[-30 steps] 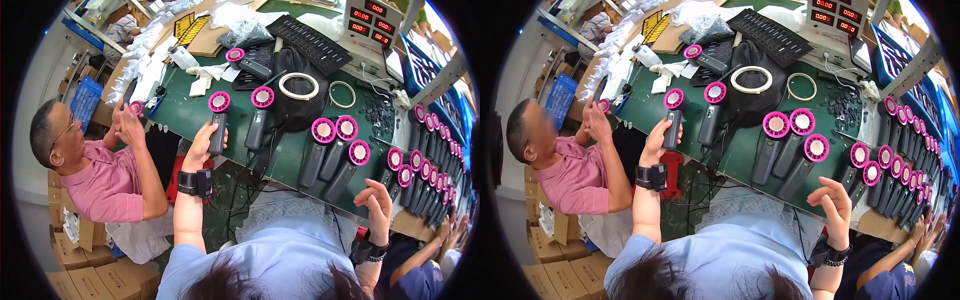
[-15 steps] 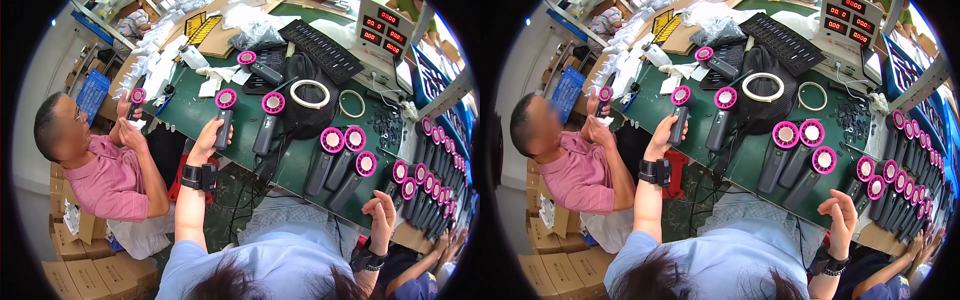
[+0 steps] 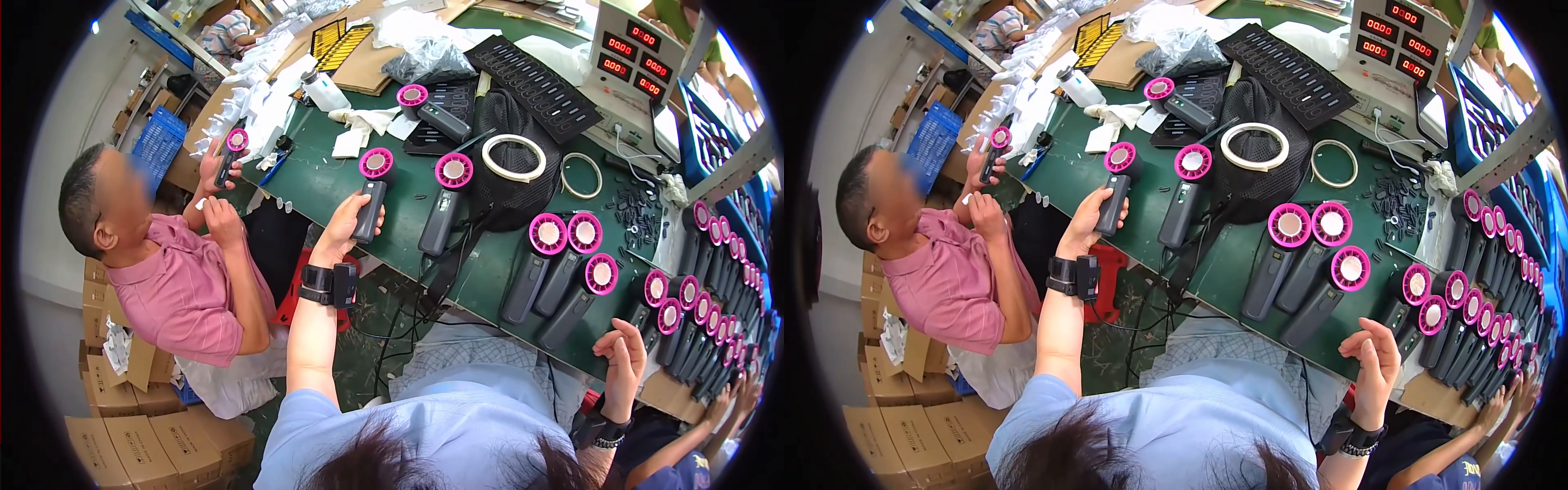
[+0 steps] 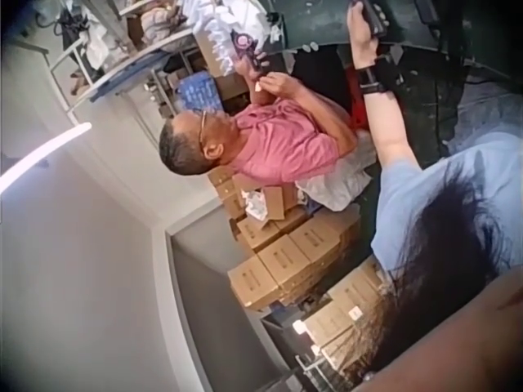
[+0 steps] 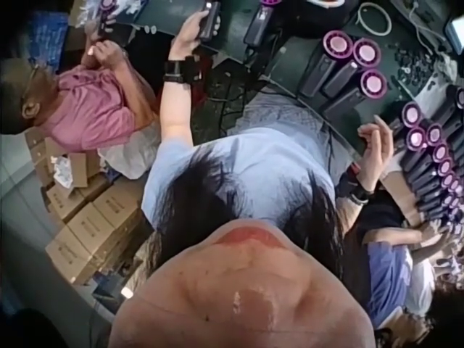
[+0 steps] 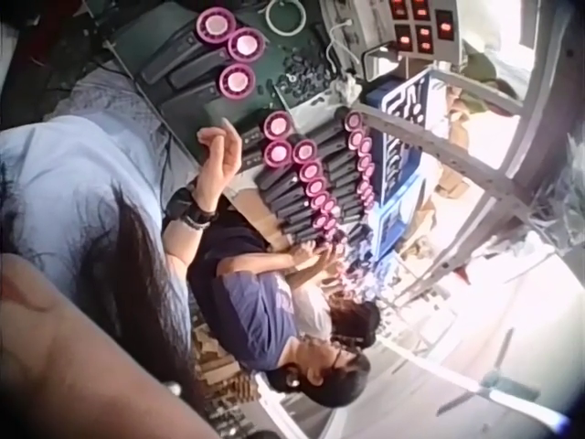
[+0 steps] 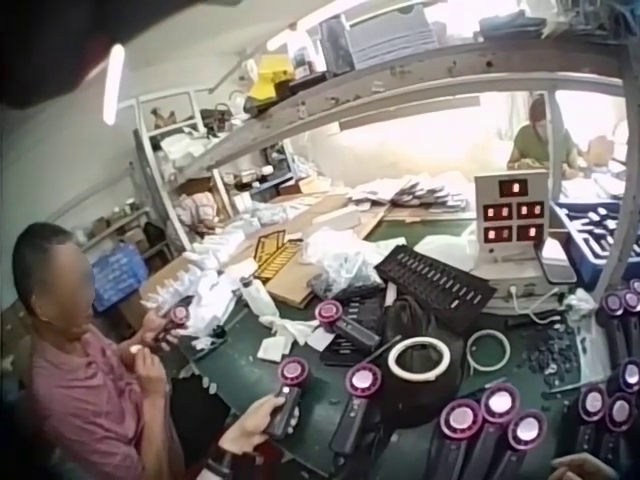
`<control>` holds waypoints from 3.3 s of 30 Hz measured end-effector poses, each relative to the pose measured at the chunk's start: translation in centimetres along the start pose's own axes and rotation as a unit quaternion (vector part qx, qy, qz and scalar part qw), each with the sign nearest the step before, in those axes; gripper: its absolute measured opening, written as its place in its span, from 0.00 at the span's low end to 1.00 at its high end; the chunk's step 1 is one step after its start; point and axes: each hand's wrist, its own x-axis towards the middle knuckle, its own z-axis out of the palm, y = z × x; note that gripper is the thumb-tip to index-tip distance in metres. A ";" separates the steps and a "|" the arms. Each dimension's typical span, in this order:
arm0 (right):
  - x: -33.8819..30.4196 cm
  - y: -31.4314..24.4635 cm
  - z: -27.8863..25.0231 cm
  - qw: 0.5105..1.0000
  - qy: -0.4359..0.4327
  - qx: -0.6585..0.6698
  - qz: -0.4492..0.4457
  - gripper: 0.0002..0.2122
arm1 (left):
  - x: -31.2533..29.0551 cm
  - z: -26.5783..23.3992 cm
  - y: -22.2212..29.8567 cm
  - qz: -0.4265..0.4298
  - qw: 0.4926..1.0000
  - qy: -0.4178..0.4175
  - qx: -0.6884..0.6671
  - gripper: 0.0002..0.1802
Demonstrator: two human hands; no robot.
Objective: Manually assembling components of handheld hair dryers on an electronics production line.
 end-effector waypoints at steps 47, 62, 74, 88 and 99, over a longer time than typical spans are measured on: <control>3.4 0.8 5.9 0.955 0.144 -0.244 -0.084 0.27 | -7.8 21.1 -0.5 0.398 0.812 -0.076 0.420 0.17; 4.1 4.2 5.6 0.981 0.176 -0.044 -0.062 0.42 | -7.4 27.1 -4.4 0.439 0.781 -0.170 0.409 0.13; 3.1 -1.3 5.0 0.972 0.060 0.221 -0.043 0.35 | -7.2 24.6 -4.5 0.355 0.813 0.007 0.461 0.16; 3.0 -0.8 5.2 0.986 0.077 0.140 -0.046 0.33 | -5.2 25.2 -5.3 0.184 0.814 -0.012 0.551 0.32; 3.2 -0.9 4.9 0.988 0.079 0.126 -0.050 0.33 | -4.9 21.6 -3.9 0.113 0.948 -0.121 0.273 0.20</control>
